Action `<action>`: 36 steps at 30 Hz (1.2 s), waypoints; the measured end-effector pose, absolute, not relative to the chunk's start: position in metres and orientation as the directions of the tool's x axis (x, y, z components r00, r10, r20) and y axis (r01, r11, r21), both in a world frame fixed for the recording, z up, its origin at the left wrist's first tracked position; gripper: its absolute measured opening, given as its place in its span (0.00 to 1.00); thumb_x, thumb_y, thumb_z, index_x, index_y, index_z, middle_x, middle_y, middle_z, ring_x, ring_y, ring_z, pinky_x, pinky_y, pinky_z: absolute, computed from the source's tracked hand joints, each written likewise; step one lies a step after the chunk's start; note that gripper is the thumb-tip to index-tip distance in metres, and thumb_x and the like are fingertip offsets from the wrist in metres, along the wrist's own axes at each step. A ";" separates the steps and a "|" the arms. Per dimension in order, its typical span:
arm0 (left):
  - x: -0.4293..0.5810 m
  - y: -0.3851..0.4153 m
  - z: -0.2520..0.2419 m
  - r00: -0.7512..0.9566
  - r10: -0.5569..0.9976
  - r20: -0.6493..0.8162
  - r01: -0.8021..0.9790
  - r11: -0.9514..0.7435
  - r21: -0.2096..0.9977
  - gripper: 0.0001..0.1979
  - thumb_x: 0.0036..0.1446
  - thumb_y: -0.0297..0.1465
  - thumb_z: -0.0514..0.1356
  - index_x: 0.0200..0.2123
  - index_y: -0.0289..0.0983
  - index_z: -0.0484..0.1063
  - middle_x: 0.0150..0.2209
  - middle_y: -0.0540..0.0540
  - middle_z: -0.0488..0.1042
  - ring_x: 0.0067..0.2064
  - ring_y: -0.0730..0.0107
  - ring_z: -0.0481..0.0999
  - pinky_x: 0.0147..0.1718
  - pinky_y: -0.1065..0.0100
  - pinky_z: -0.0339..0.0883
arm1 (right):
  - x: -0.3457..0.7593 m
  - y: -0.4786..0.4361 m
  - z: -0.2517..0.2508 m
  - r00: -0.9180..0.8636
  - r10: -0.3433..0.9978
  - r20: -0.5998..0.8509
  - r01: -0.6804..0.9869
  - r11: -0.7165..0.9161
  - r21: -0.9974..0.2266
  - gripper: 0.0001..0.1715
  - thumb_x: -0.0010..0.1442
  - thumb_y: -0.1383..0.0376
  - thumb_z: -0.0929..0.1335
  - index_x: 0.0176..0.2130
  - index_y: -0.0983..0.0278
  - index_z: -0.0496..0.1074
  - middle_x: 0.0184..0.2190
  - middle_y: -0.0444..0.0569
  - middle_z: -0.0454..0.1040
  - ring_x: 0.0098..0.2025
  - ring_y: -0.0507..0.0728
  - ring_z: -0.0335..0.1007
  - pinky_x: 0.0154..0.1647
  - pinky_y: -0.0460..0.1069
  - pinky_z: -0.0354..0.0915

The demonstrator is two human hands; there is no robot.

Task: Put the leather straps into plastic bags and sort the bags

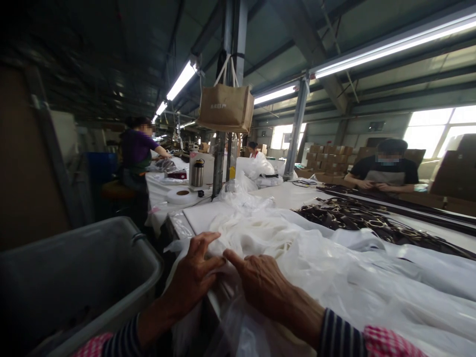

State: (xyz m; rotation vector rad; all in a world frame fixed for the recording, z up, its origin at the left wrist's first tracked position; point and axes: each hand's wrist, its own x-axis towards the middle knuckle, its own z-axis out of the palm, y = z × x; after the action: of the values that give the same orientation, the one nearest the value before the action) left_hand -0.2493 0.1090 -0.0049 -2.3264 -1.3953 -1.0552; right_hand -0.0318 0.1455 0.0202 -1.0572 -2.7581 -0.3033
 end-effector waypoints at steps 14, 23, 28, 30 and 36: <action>-0.253 0.120 0.002 0.413 0.713 0.567 0.787 -0.592 0.171 0.13 0.56 0.21 0.65 0.42 0.40 0.74 0.58 0.48 0.72 0.61 0.57 0.67 0.59 0.54 0.67 | -0.033 0.152 0.033 -0.601 0.793 0.093 0.788 0.608 -0.091 0.46 0.57 0.69 0.64 0.71 0.75 0.51 0.45 0.63 0.76 0.47 0.67 0.73 0.46 0.56 0.63; -0.221 0.103 0.008 0.364 0.733 0.575 0.874 -0.483 0.062 0.23 0.58 0.26 0.63 0.56 0.41 0.64 0.62 0.43 0.68 0.64 0.47 0.60 0.54 0.44 0.59 | -0.028 0.162 0.022 -0.636 0.748 0.190 0.716 0.663 -0.219 0.48 0.55 0.72 0.63 0.71 0.70 0.46 0.42 0.56 0.77 0.44 0.62 0.74 0.43 0.53 0.63; -0.201 0.116 0.012 0.307 0.783 0.541 0.914 -0.401 0.063 0.11 0.63 0.29 0.60 0.48 0.46 0.70 0.52 0.50 0.72 0.54 0.54 0.67 0.49 0.48 0.60 | -0.025 0.168 0.017 -0.636 0.745 0.202 0.700 0.667 -0.257 0.52 0.54 0.74 0.63 0.72 0.70 0.38 0.46 0.58 0.77 0.47 0.64 0.74 0.45 0.54 0.63; -0.199 0.123 0.013 0.274 0.792 0.546 0.930 -0.362 0.058 0.11 0.61 0.31 0.63 0.47 0.49 0.72 0.52 0.51 0.71 0.53 0.53 0.67 0.49 0.49 0.60 | -0.024 0.169 0.017 -0.642 0.738 0.208 0.704 0.675 -0.221 0.52 0.54 0.76 0.63 0.71 0.71 0.38 0.46 0.59 0.77 0.47 0.64 0.75 0.44 0.54 0.63; -0.216 0.132 0.022 0.315 0.814 0.487 0.934 -0.357 -0.008 0.07 0.61 0.34 0.63 0.44 0.46 0.74 0.51 0.48 0.71 0.53 0.53 0.68 0.47 0.53 0.63 | -0.024 0.169 0.030 -0.648 0.728 0.225 0.745 0.667 -0.015 0.39 0.62 0.74 0.61 0.69 0.72 0.45 0.42 0.59 0.78 0.44 0.65 0.76 0.38 0.53 0.57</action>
State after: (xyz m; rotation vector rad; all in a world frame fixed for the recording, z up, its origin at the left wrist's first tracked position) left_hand -0.2156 0.1320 0.0219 -2.2971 -1.5783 -0.5911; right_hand -0.0243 0.1693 0.0297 -1.1956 -2.6708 -0.1166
